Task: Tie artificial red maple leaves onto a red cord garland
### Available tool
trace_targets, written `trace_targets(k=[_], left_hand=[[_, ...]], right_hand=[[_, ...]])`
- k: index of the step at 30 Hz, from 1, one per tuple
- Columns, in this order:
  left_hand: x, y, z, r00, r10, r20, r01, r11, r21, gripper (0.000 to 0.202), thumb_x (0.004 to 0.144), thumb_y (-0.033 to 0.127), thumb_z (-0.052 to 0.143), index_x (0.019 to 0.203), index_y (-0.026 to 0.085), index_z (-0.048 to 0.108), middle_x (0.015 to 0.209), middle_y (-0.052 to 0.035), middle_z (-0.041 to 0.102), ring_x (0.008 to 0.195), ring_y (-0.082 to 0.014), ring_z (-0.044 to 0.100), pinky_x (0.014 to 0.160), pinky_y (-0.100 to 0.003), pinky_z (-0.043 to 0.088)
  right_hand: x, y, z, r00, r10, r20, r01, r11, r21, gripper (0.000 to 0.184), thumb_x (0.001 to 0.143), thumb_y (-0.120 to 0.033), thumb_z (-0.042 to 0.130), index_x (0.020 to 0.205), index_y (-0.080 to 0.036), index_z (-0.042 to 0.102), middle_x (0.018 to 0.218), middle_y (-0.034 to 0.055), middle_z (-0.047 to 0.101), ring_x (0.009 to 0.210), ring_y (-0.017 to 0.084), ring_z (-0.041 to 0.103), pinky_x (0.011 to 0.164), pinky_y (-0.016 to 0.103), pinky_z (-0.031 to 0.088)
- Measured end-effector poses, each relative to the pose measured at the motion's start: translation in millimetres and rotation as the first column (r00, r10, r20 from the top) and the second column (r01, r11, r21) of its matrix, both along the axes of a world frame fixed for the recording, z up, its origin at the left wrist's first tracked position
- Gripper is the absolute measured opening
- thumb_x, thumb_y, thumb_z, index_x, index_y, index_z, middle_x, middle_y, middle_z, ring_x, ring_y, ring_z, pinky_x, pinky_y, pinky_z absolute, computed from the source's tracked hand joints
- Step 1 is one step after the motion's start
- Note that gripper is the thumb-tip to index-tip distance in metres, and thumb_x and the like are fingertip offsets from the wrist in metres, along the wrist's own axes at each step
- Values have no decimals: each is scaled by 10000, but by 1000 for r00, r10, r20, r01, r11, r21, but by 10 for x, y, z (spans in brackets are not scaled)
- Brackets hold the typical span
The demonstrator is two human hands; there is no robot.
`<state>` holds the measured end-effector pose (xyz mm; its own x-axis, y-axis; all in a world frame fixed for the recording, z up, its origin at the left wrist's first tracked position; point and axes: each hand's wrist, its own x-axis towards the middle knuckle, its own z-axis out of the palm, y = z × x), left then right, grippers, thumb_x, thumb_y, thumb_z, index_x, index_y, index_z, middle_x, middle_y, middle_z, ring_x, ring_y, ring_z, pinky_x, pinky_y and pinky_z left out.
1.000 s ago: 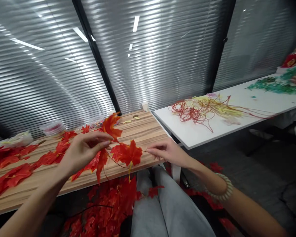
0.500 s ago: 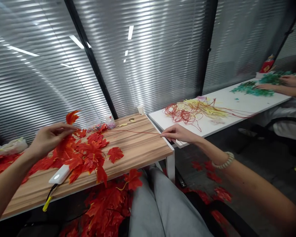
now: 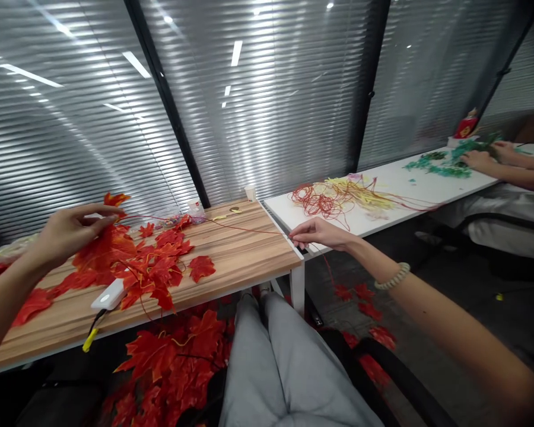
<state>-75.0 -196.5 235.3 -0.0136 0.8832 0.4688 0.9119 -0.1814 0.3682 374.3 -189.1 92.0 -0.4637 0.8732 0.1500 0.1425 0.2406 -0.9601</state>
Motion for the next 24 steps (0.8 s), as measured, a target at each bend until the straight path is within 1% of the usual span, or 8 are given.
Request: trace_targets(k=[4,6,8,13,16,19,22,24], left_hand=[[-16,92,-146,999,-50,-22,50,999,1,292,749,338,564,987,191,647,732,11,659,587,-87,519,511,-147,313],[77,122,-238,994,-107,-26,109,990,91,230,762,264,548,942,177,661,841,-12,669,595,-100,528,526,-175,348],[233,134,-354,978,-211,7,207,965,160,219,785,205,507,947,158,646,954,-43,651,739,-130,569,644,-198,407],[757,-62,-820,911,-410,37,403,906,128,228,837,185,426,1004,134,572,937,-75,613,832,-150,553,729,-256,438],[1055,-413,-1133,808,-584,74,588,808,-39,248,842,143,392,1053,141,522,1003,-87,590,879,-153,543,772,-279,443],[1249,-787,-1339,675,-723,146,731,629,-265,244,840,120,376,1035,140,521,980,-88,594,898,-154,549,813,-279,439],[1308,-970,-1438,639,-717,278,759,526,-384,258,854,131,362,1068,144,506,982,-91,598,862,-144,562,779,-260,453],[1267,-929,-1491,648,-666,370,756,508,-412,271,858,155,380,1109,145,482,968,-91,596,795,-132,576,722,-244,469]], right_hand=[[-203,-155,95,997,71,-30,-71,997,-12,427,673,-375,665,960,-60,631,789,86,653,656,113,566,626,254,431],[-318,-233,148,996,76,-43,-77,997,-14,428,679,-384,664,974,-76,629,807,88,657,667,119,576,631,257,440],[-421,-307,194,996,71,-61,-72,997,-17,424,687,-390,664,994,-100,625,816,85,661,677,127,587,641,263,452],[-618,-490,229,991,20,-130,-28,998,-55,384,655,-362,714,965,-150,635,778,75,662,679,153,606,634,269,480],[-745,-603,192,966,-8,-259,-27,991,-130,355,634,-355,733,930,-184,635,741,55,653,644,147,605,588,256,485],[-883,-661,148,934,-23,-358,-49,980,-192,305,617,-363,739,833,-178,629,687,42,637,581,128,581,549,249,477],[-976,-653,132,891,-39,-452,-65,975,-212,265,609,-351,741,759,-179,606,640,26,611,531,109,546,522,240,464],[-977,-627,136,861,-66,-505,-46,978,-206,230,613,-335,737,733,-195,599,632,17,596,518,102,529,506,232,453]])
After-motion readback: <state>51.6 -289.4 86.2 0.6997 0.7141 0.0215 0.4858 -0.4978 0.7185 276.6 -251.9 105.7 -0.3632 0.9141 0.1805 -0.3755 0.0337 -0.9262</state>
